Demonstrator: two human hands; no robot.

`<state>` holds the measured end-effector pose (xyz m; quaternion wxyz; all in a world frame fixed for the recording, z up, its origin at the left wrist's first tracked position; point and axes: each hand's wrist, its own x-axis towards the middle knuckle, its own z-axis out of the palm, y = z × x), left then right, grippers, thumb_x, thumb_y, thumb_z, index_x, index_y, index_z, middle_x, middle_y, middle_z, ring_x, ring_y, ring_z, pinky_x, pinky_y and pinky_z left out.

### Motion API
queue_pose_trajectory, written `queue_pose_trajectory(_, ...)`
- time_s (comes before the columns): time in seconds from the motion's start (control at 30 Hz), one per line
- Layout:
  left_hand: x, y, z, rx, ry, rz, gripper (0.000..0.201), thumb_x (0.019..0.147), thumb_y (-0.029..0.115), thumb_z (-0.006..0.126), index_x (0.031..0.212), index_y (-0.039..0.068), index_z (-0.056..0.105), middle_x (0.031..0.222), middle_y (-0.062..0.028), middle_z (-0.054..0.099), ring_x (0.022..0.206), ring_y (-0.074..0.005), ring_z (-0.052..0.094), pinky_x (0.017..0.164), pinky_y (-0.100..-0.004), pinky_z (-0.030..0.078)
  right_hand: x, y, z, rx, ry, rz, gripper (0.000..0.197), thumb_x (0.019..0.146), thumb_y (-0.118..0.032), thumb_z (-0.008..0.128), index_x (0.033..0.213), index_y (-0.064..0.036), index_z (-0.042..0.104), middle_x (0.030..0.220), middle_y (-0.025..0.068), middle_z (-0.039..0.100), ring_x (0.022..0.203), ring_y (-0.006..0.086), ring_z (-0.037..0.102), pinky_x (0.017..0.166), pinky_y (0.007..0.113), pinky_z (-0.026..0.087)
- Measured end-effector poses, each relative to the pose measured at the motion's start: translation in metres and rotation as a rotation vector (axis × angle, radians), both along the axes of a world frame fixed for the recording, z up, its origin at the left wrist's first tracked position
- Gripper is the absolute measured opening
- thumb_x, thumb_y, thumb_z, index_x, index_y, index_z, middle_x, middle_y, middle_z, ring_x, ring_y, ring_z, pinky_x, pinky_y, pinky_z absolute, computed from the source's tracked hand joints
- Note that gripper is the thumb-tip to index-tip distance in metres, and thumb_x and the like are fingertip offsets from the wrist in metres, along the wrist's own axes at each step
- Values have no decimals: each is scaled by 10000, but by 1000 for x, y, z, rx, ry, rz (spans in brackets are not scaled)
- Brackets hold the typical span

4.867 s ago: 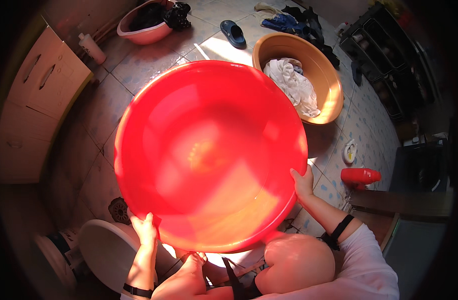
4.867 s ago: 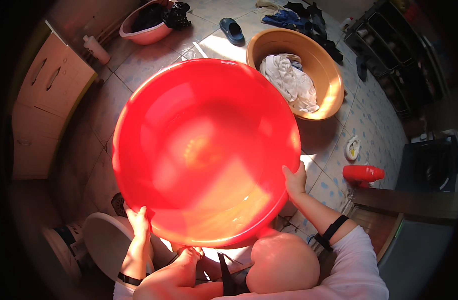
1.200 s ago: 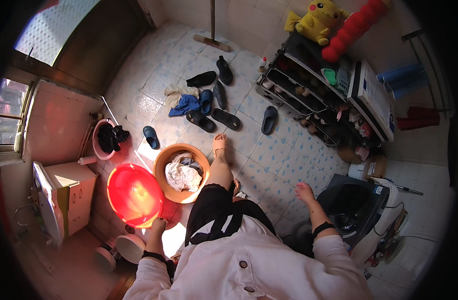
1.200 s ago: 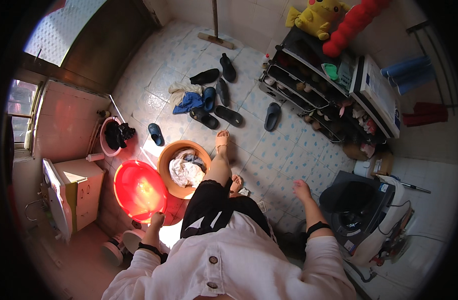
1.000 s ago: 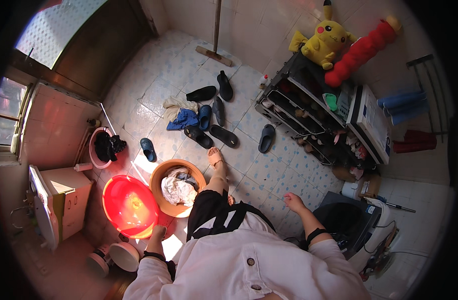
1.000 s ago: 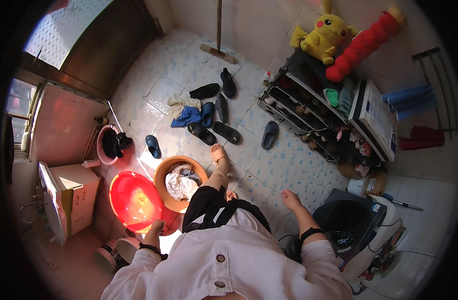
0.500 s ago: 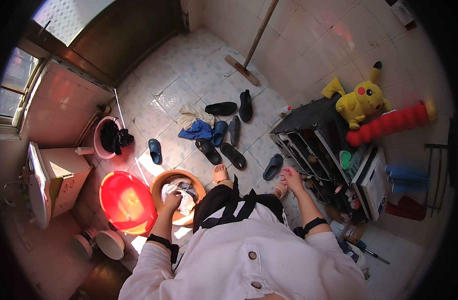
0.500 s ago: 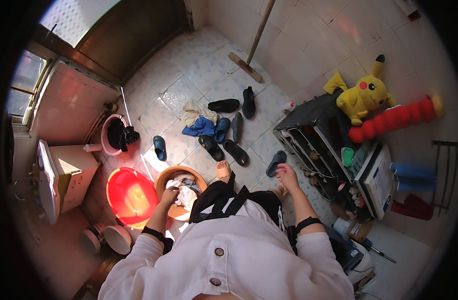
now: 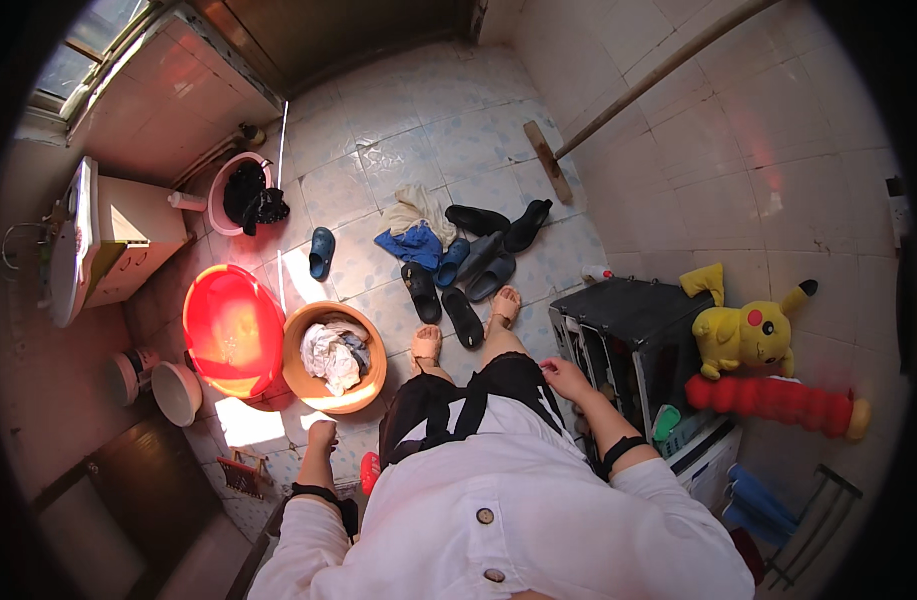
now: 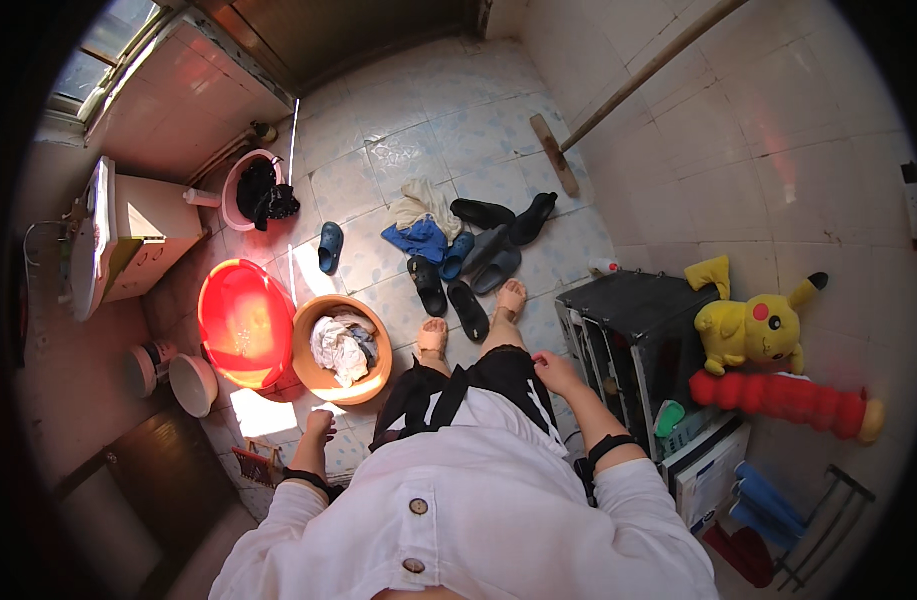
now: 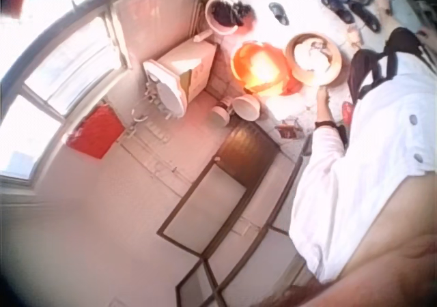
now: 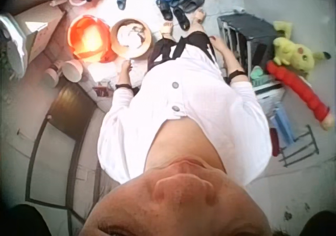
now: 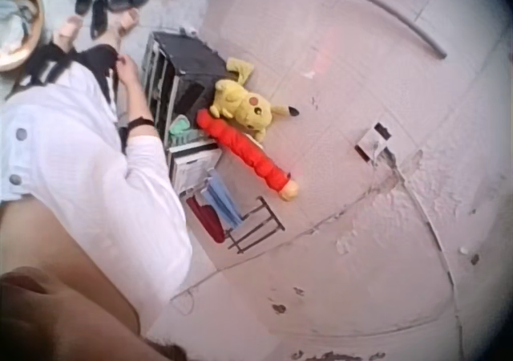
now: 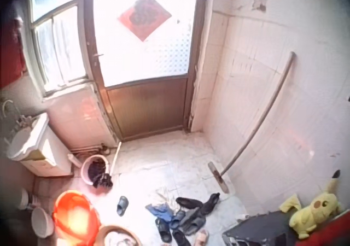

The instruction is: Washing clothes by hand in a basin.

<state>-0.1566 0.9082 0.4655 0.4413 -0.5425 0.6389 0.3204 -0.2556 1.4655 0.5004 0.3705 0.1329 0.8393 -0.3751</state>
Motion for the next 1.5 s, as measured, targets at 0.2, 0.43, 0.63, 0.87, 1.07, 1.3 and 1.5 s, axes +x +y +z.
queue_pose_trajectory(0.2, -20, 102, 14, -28, 141, 23, 268, 773, 221, 515, 1010, 110, 570, 723, -28, 549, 568, -171, 548, 489, -336, 442, -135, 37, 15, -7, 110, 176, 285, 785, -187, 503, 1026, -56, 582, 900, 159, 626, 840, 304, 598, 741, 371, 469)
queue_pose_trajectory(0.43, -62, 182, 23, -119, 377, -88, 309, 748, 172, 570, 1003, -1, 593, 870, -130, 632, 738, -201, 602, 668, -297, 478, -241, 76, 2, -106, 206, 167, 262, 784, -162, 515, 1009, -44, 579, 896, 145, 630, 838, 278, 605, 744, 355, 469)
queue_pose_trajectory(0.63, -33, 199, 15, -227, 451, 63, 310, 756, 202, 560, 993, 6, 599, 843, -119, 634, 742, -205, 610, 657, -294, 481, -266, 84, -15, -81, 184, 238, 253, 772, -149, 525, 995, -45, 586, 881, 141, 630, 835, 281, 604, 740, 354, 469)
queue_pose_trajectory(0.87, -16, 234, 46, 44, -35, 177, 267, 775, 219, 493, 970, 69, 596, 743, -87, 597, 556, -220, 593, 461, -352, 458, -268, 84, -14, -54, 190, 379, 275, 767, -158, 532, 1002, -27, 584, 859, 144, 635, 808, 281, 607, 721, 352, 471)
queue_pose_trajectory(1.07, -34, 157, 13, 3, 58, 119, 263, 770, 213, 511, 966, 55, 585, 740, -89, 593, 545, -219, 583, 458, -354, 448, -270, 70, 4, -52, 82, 239, 285, 763, -172, 535, 1006, -32, 586, 851, 145, 633, 798, 287, 608, 719, 355, 474)
queue_pose_trajectory(1.3, -140, 53, 20, -124, 388, -79, 368, 732, 223, 551, 1042, 32, 604, 955, -210, 626, 924, -293, 601, 822, -343, 450, -237, 49, -37, 164, 8, 203, 288, 759, -187, 541, 1004, -45, 594, 879, 150, 631, 831, 286, 605, 749, 358, 471)
queue_pose_trajectory(1.5, -151, -56, 5, -165, 426, -84, 325, 741, 266, 557, 968, 48, 640, 946, -157, 640, 894, -289, 606, 790, -359, 457, -221, -41, -27, -1, 7, 234, 274, 817, -136, 546, 1067, -25, 561, 827, 85, 630, 695, 153, 599, 646, 277, 474)
